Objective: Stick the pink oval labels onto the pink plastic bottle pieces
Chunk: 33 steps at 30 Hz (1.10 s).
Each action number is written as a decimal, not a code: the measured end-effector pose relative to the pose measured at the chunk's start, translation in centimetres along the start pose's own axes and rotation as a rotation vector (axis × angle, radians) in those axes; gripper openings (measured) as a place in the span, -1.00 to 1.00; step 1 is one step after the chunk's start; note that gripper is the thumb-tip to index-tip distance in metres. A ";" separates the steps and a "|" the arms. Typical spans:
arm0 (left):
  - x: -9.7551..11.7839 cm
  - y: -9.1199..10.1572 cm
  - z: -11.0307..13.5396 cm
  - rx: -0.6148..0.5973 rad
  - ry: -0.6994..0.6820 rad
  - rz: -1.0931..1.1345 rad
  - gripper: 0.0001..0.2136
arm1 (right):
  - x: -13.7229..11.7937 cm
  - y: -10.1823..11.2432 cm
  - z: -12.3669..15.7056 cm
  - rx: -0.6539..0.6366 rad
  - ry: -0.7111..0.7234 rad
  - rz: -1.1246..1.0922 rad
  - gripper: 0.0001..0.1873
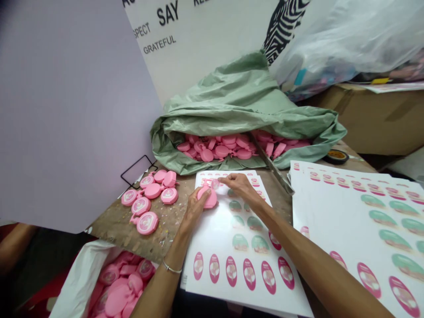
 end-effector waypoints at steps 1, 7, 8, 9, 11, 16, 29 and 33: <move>0.2 0.0 0.2 -0.008 -0.017 0.006 -0.58 | -0.5 0.5 0.3 0.013 -0.003 -0.020 -0.46; 1.4 -0.4 2.2 -0.085 0.064 0.231 -0.42 | -3.0 1.0 3.9 -0.018 0.170 -0.151 -0.56; 1.5 -0.6 2.6 -0.116 0.088 0.280 -0.41 | -3.2 0.7 4.6 -0.044 0.194 -0.153 -0.56; 1.7 -0.7 3.0 -0.145 0.101 0.313 -0.40 | -3.3 0.4 5.3 -0.064 0.208 -0.153 -0.56; 1.9 -1.0 3.7 -0.175 0.109 0.336 -0.42 | -3.4 -0.2 6.3 -0.078 0.208 -0.157 -0.58; 2.2 -1.0 4.5 -0.160 0.104 0.314 -0.46 | -3.6 -0.5 7.3 -0.032 0.181 -0.155 -0.56; 2.5 -1.2 4.6 -0.158 0.098 0.319 -0.45 | -4.3 -0.5 7.6 0.041 0.196 -0.177 -0.58; 2.8 -1.3 4.8 -0.161 0.089 0.317 -0.41 | -4.3 -0.5 7.6 0.046 0.212 -0.179 -0.60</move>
Point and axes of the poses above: each hand's wrist, its own z-axis away from the middle knuckle, its own y-axis out of the back of the hand, x = y × z, the point moved 2 cm from there along -z, towards the middle knuckle, and after that the axes turned 4 degrees about y, right-handed, at the moved point
